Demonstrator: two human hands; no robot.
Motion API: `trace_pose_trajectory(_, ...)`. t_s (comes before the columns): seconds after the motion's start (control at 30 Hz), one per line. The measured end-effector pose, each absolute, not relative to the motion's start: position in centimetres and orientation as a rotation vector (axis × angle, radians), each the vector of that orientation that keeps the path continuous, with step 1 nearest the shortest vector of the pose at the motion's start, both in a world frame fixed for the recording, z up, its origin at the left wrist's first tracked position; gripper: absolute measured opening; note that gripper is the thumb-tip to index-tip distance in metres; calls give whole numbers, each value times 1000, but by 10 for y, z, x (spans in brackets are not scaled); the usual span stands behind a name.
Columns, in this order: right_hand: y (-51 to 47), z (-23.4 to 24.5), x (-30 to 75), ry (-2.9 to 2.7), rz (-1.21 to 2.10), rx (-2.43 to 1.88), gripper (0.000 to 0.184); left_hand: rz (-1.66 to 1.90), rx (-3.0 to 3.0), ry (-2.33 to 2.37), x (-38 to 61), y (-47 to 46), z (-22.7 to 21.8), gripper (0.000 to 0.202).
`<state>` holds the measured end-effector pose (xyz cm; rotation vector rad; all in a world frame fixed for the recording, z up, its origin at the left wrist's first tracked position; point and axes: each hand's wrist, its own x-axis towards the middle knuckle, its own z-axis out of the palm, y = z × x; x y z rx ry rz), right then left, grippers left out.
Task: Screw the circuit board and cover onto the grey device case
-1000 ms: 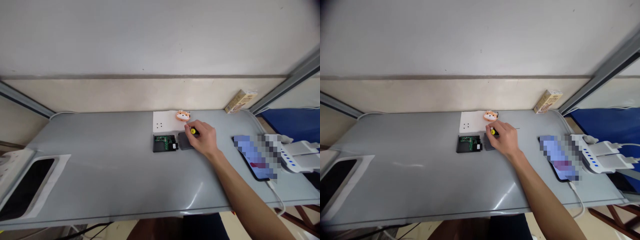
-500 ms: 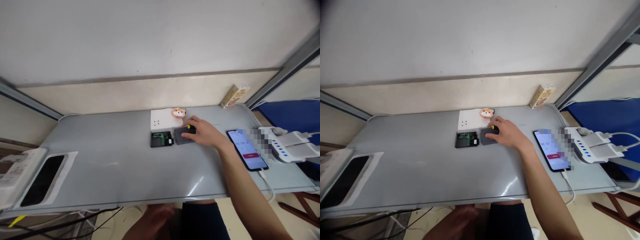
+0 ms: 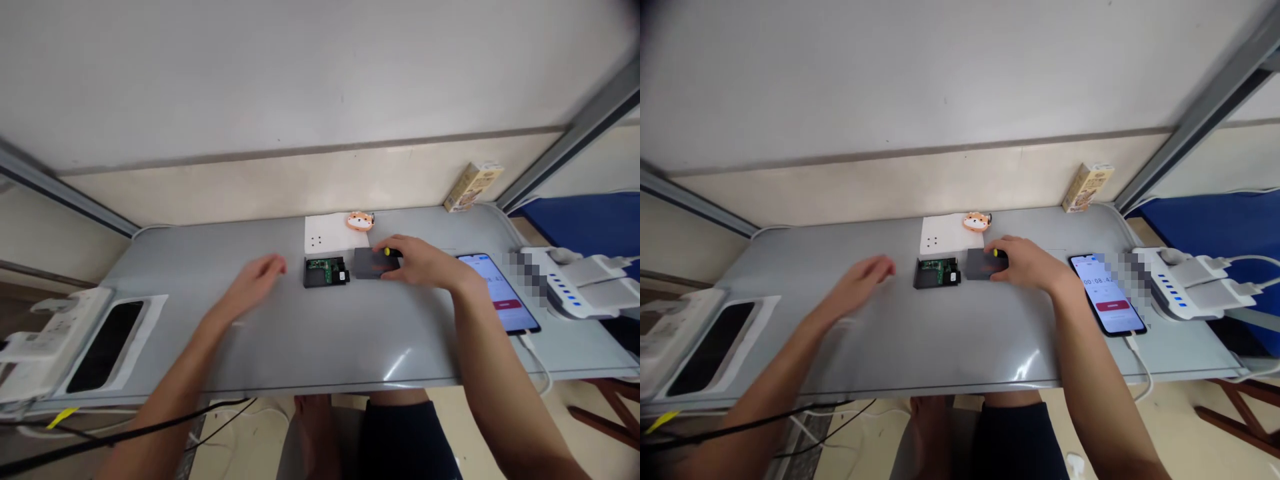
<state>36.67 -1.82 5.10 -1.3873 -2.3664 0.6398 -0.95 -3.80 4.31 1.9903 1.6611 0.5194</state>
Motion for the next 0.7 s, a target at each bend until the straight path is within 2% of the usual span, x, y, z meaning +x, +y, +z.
trace_pose_trajectory(0.13, -17, 52, 361, -2283, 745, -1357, 35, 371, 2222, 1656, 21, -25, 20, 43)
trace_pose_trajectory(0.3, -21, 51, 334, -2332, 742, -1260, 33, 429, 2364, 1719, 36, -22, 2, 33)
trace_pose_trajectory(0.4, -27, 47, 319, -2444, 650, -1237, 35, 507, 2376, 1771, 37, -25, -4, 29)
trace_pose_trajectory(0.53, -32, 39, 300, -2537, 537, -1200, 36, 527, 2269, 1824, 34, -30, -5, 36)
trace_pose_trajectory(0.7, -35, 31, 284, -2532, 433, -1132, 36, 512, 2319, 1483, 23, -34, -1, 40)
